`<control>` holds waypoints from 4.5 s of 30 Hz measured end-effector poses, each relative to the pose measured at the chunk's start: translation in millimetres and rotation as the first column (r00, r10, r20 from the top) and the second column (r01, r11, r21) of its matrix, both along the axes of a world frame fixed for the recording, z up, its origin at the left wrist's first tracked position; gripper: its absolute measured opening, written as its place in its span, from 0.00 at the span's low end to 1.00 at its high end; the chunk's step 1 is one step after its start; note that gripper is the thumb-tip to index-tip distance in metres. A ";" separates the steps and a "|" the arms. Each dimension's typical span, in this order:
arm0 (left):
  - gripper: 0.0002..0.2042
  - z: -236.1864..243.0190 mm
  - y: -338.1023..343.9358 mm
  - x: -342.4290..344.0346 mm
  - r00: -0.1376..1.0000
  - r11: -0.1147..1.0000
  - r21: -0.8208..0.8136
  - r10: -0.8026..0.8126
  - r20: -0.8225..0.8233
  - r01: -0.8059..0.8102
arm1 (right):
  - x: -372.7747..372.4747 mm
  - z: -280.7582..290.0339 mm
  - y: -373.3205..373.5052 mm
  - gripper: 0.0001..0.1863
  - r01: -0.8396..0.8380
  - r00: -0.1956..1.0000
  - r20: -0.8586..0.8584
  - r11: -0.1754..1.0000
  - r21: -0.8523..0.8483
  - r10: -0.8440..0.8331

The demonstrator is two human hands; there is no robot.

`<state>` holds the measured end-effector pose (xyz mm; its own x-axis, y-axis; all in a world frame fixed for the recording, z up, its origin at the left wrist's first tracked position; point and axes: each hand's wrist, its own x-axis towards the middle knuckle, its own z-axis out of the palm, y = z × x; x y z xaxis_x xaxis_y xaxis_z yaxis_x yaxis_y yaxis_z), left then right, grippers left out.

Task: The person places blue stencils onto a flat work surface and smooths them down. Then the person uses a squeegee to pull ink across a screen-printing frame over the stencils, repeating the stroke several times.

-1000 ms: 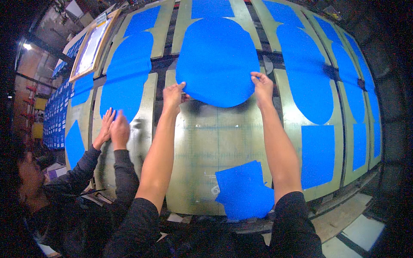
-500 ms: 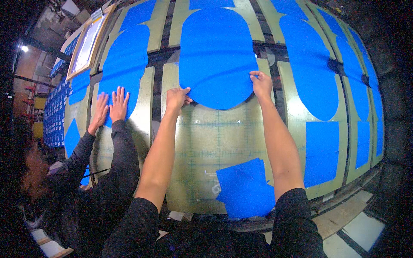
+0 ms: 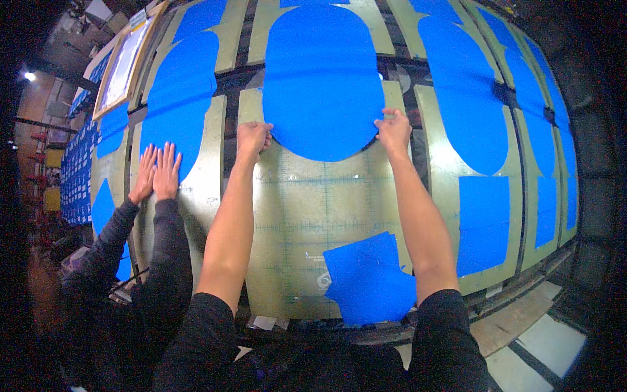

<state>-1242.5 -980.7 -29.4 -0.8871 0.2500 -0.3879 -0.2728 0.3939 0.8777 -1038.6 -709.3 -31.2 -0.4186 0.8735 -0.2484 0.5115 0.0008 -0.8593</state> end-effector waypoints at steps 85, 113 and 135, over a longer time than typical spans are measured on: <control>0.17 14.5 -12.2 88.2 0.641 0.918 -0.313 -0.396 -0.658 0.245 | 34.9 1.0 -93.4 0.24 -0.448 0.868 0.236 0.486 0.750 0.436; 0.36 -1.8 25.6 102.1 0.463 0.579 -0.772 -0.777 -0.426 0.262 | 14.7 -2.0 -144.4 0.32 -0.779 0.617 0.587 0.300 0.551 0.523; 0.32 23.3 -103.4 368.8 0.589 0.747 -0.531 -0.654 -0.475 0.401 | 375.2 22.8 -239.0 0.39 -0.435 0.865 0.446 0.788 0.435 0.231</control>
<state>-873.7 -1084.1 -6.1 -0.6948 0.7190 0.0162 0.6128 0.5801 0.5366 -663.4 -948.4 -8.4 -0.6796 0.7336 -0.0008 0.6578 0.6089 -0.4433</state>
